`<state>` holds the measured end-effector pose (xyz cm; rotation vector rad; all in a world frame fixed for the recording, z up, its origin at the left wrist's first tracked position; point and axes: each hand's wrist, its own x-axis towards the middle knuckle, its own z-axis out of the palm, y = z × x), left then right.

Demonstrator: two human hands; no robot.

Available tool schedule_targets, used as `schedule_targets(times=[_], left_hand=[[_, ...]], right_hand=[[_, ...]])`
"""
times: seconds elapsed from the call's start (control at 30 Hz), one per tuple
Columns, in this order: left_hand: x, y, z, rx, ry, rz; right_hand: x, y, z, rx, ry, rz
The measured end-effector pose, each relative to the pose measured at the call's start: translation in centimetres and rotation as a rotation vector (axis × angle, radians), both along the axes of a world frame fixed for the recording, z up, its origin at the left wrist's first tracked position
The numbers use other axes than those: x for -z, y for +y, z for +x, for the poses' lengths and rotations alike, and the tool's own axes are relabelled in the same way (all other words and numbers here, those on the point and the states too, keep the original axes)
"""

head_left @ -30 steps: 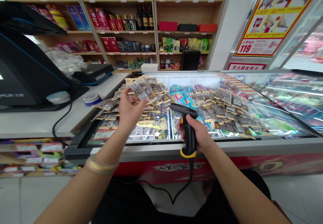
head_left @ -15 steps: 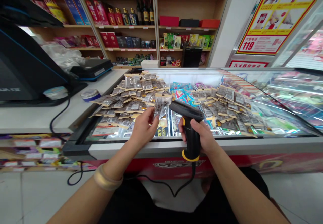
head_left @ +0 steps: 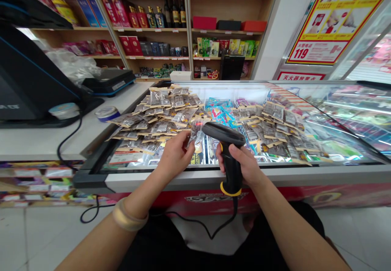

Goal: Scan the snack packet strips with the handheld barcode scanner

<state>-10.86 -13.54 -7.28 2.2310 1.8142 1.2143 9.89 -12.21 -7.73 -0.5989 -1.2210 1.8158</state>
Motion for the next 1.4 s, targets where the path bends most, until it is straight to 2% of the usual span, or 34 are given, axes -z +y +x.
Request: schedule_targets(times=[0.23,0.37,0.5,0.63,0.73,0.83,0.9,1.1,1.2,1.3,1.4], left_hand=[[0.3,0.2,-0.4,0.013,-0.073,-0.06],[-0.1,1.1,0.7,0.039,-0.209,-0.067],[-1.4,4.0,4.6,0.141,-0.39,-0.086],[-2.3,7.4,10.3,0.158,-0.485,-0.258],[-1.9,8.8,14.2,0.188,-0.375,-0.368],[-0.9,9.4,16.8,0.196,-0.155,-0.423],[-0.4,9.9,17.8,0.184,-0.062,-0.433],[0.2,12.0,19.1,0.172,-0.011,-0.398],[0.2,12.1,18.9,0.175,-0.03,-0.37],[-0.2,11.0,17.5,0.187,-0.042,-0.28],[-0.7,9.0,14.6,0.208,-0.034,-0.121]], right_hand=[[0.3,0.2,-0.3,0.01,0.097,-0.022],[-0.4,0.7,1.5,0.117,0.154,-0.007],[-2.3,2.1,5.5,0.324,0.167,0.017],[-3.6,4.4,10.1,0.554,0.163,-0.032],[-3.7,6.1,12.5,0.69,0.135,-0.12],[-3.4,7.5,13.8,0.72,0.099,-0.2],[-3.3,8.3,14.2,0.719,0.08,-0.196],[-3.3,10.3,14.9,0.733,0.026,-0.201],[-3.1,10.5,15.4,0.731,0.018,-0.152],[-3.3,9.8,15.4,0.722,0.027,-0.069],[-3.9,8.6,14.1,0.692,0.04,-0.019]])
